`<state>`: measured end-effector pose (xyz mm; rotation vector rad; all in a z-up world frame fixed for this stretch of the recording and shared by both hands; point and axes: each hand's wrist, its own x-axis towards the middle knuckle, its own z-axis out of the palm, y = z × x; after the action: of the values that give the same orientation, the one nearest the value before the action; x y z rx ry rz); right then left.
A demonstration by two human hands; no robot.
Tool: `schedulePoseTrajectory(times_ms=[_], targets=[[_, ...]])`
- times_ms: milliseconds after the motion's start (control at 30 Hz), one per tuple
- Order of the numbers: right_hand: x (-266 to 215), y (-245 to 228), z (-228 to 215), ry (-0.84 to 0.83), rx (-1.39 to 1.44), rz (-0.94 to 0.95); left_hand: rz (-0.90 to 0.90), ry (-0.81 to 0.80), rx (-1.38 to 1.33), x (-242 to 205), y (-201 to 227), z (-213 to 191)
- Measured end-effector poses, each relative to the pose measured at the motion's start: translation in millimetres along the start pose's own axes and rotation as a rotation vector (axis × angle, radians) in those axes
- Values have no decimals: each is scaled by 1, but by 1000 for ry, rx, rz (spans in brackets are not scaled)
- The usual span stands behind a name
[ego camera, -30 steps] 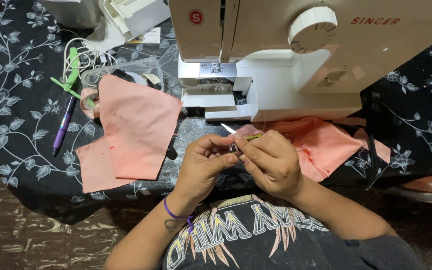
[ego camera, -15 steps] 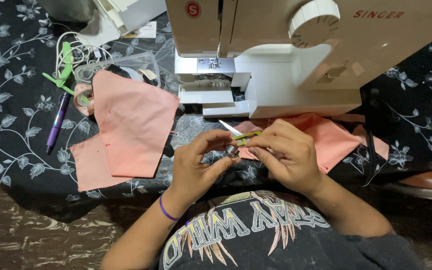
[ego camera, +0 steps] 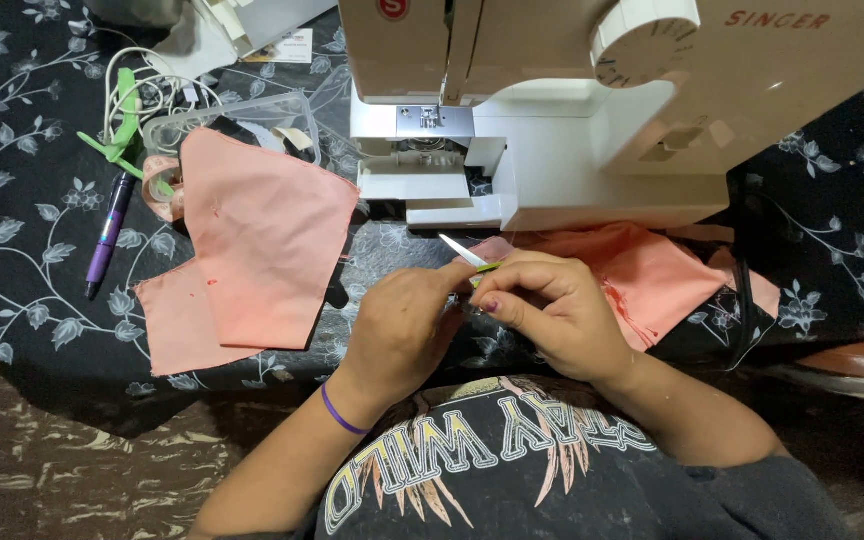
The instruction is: Threading the upper thread path and the bobbin assembly of a Singer sewing machine.
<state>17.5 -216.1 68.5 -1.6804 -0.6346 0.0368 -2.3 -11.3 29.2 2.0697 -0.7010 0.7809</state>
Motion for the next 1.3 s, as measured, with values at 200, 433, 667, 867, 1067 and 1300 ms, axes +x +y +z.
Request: schedulePoseTrajectory(times_ms=[200, 433, 667, 867, 1067, 1300], targets=[[-1, -4, 5, -39, -69, -28, 83, 62, 120, 4, -1, 0], [-2, -5, -8, -3, -97, -52, -300, -24, -253, 0, -5, -7], [-5, -3, -8, 11, -72, -97, -590, -12, -815, 4, -3, -5], [-11, -2, -6, 20, -273, -373, -694, 60, -1134, -5, -8, 9], [-17, 0, -11, 13, -355, -513, -688, 80, -1131, -5, -6, 7], [-10, -11, -14, 4, -179, -371, -376, 40, -479, 7, 4, -4]])
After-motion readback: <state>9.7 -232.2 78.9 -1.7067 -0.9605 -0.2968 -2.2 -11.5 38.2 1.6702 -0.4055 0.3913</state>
